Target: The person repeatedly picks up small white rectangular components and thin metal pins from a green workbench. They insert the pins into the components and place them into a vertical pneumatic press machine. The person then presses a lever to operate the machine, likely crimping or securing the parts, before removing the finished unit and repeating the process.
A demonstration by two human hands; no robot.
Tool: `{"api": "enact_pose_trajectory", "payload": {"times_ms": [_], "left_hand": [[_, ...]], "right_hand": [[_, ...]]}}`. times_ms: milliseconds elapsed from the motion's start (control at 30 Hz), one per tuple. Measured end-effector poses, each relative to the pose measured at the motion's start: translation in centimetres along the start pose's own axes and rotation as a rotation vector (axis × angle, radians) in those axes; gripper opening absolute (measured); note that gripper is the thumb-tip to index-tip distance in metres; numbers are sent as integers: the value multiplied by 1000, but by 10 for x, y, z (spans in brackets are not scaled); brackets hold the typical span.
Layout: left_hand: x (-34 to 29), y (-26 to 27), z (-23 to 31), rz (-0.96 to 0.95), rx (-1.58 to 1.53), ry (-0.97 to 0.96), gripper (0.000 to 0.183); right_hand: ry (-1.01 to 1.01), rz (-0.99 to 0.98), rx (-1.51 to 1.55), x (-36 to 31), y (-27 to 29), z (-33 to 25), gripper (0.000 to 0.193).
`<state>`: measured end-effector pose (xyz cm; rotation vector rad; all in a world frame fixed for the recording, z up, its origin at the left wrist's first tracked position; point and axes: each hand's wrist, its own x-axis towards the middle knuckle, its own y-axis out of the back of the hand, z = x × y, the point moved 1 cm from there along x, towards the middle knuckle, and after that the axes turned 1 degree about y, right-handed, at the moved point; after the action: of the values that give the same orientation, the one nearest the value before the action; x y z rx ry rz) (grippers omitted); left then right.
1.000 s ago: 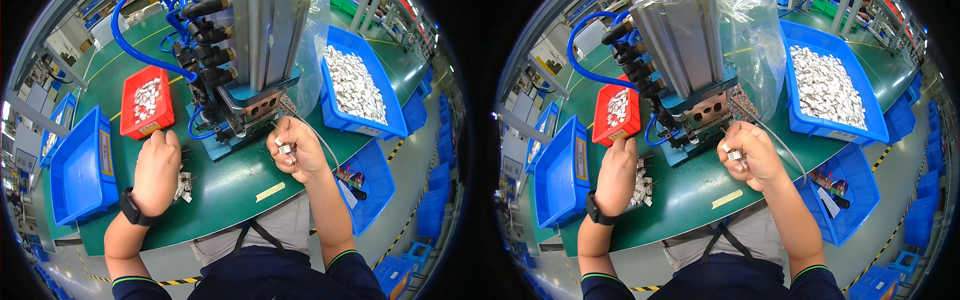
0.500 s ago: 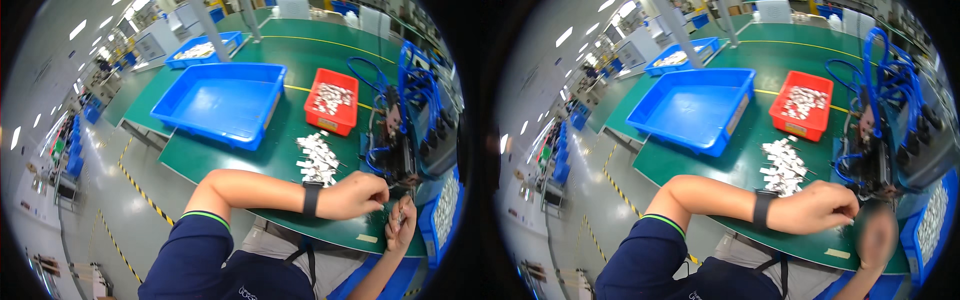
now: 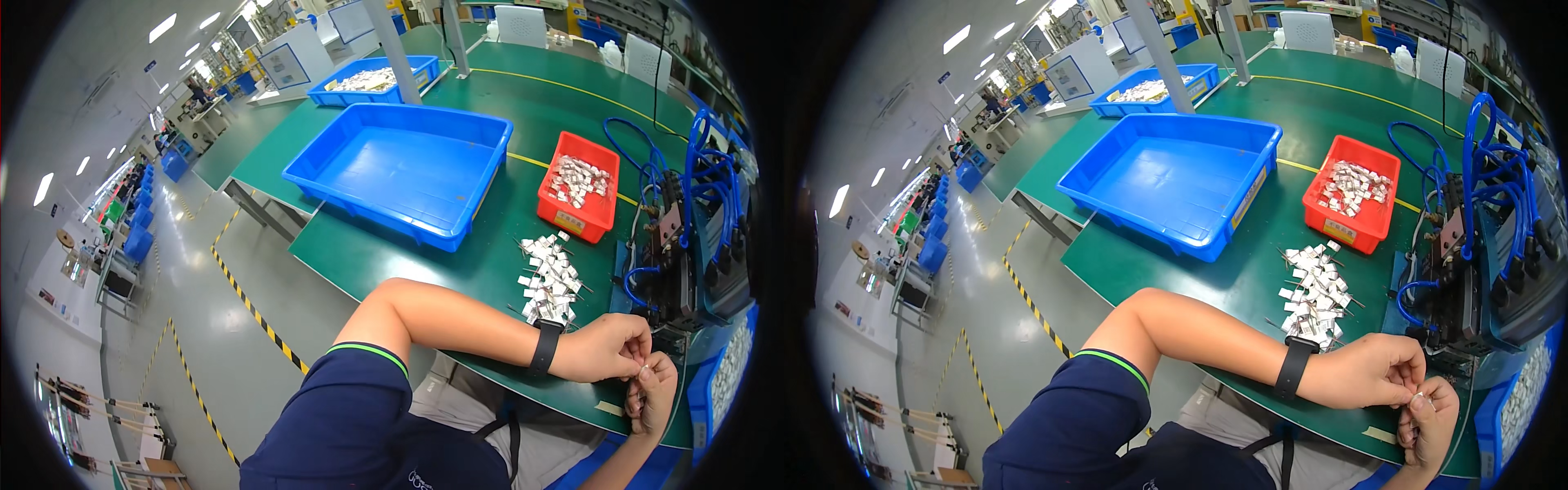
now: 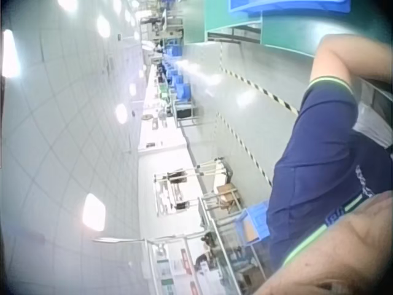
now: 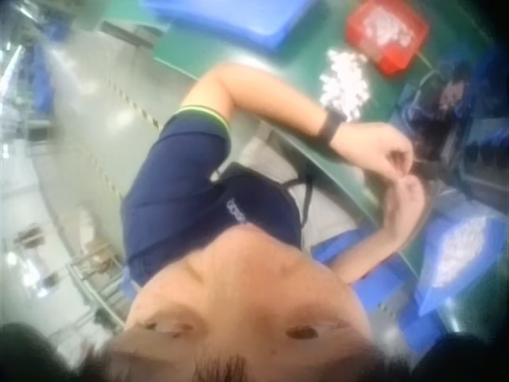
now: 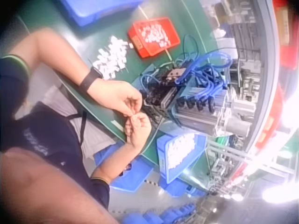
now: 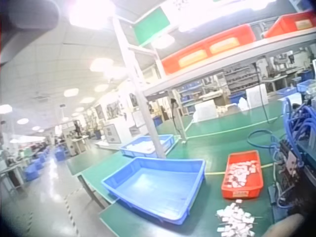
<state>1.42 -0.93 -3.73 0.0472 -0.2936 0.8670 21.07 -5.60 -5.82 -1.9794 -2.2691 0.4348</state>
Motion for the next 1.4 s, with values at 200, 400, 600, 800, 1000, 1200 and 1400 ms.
{"api": "enact_pose_trajectory", "payload": {"times_ms": [200, 400, 600, 800, 1000, 1200, 1400], "left_hand": [[0, 2, -2, -62, -102, 97, 19], [-1, 3, -2, -73, -189, 164, 20], [-2, 1, -6, -80, -217, 128, 19], [-1, 2, -3, -86, -191, 140, 19], [0, 5, -1, -63, -153, 160, 20], [-3, 9, 4, -45, -107, 195, 21], [0, 9, 14, 53, -58, 117, 19]], "right_hand": [[-7, 38, 30, -2, 2, 0, 23], [-12, 45, 11, -2, 3, 0, 24], [-16, 23, -31, -4, 1, 0, 26], [35, 13, -78, -7, 9, 4, 27], [25, 77, -159, -7, 10, 5, 29], [22, 74, -174, -8, 11, 8, 28], [75, 132, -101, -15, 14, 1, 30]]}}
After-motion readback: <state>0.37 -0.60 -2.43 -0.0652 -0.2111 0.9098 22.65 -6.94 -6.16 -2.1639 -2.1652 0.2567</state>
